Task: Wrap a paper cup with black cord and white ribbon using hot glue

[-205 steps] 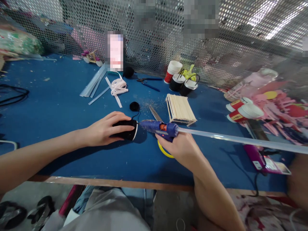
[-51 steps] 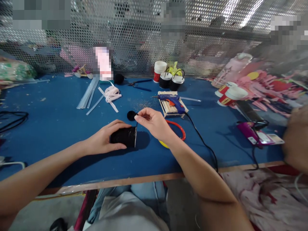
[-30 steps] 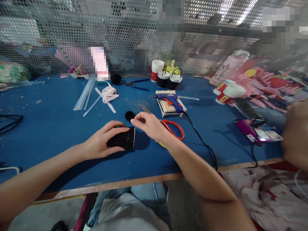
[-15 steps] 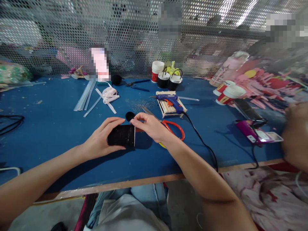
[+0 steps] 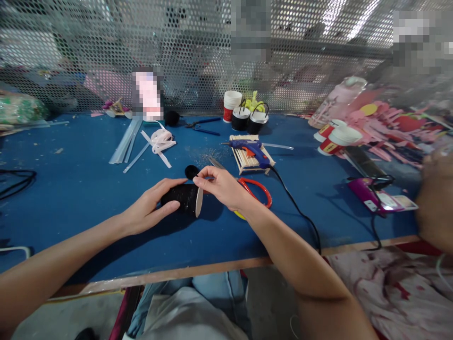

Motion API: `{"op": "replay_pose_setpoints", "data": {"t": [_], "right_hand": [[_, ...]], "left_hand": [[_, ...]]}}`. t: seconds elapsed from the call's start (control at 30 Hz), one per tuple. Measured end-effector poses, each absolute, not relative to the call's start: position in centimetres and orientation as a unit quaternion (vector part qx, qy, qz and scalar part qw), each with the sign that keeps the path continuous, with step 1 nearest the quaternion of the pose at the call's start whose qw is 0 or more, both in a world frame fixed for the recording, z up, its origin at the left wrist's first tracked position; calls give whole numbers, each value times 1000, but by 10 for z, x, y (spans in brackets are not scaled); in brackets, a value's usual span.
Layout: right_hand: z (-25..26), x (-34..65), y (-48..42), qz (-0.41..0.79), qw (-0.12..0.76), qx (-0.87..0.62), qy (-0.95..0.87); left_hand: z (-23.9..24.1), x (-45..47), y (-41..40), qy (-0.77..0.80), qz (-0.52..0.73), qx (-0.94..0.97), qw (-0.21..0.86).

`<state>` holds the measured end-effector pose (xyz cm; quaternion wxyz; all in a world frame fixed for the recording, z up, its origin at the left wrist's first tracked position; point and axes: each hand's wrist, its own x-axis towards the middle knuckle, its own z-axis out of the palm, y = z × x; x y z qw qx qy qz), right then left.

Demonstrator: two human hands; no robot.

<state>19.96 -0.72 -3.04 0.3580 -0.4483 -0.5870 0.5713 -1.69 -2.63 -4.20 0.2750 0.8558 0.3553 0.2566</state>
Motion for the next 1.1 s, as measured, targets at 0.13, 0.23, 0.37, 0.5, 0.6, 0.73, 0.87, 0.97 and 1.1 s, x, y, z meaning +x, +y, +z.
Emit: {"op": "replay_pose_setpoints", "data": {"t": [0.13,0.23,0.37,0.5,0.6,0.73,0.87,0.97,1.1], "right_hand": [[-29,201,-7,546,353,-444,-616],[-29,202,-9,548,343,-431,-630],[-30,201,-9,554,332,-428,-632],[-33,199,-6,561,321,-430,-630],[-32,196,-5,560,315,-432,-632],[-31,190,-5,551,311,-438,-639],[-32,188,-4,525,295,-438,-668],[-29,197,-1,449,312,-482,-684],[-6,224,4,304,384,-542,-683]], "left_hand": [[-46,-17,-24,361,261,850,282],[-48,-17,-23,342,260,860,275],[-48,-17,-25,307,246,885,250],[-46,-16,-30,266,198,920,209],[-46,-15,-33,239,179,938,176],[-45,-13,-36,223,166,948,153],[-45,-13,-37,237,159,944,167],[-44,-13,-37,247,161,940,175],[-41,-15,-33,261,172,939,143]]}}
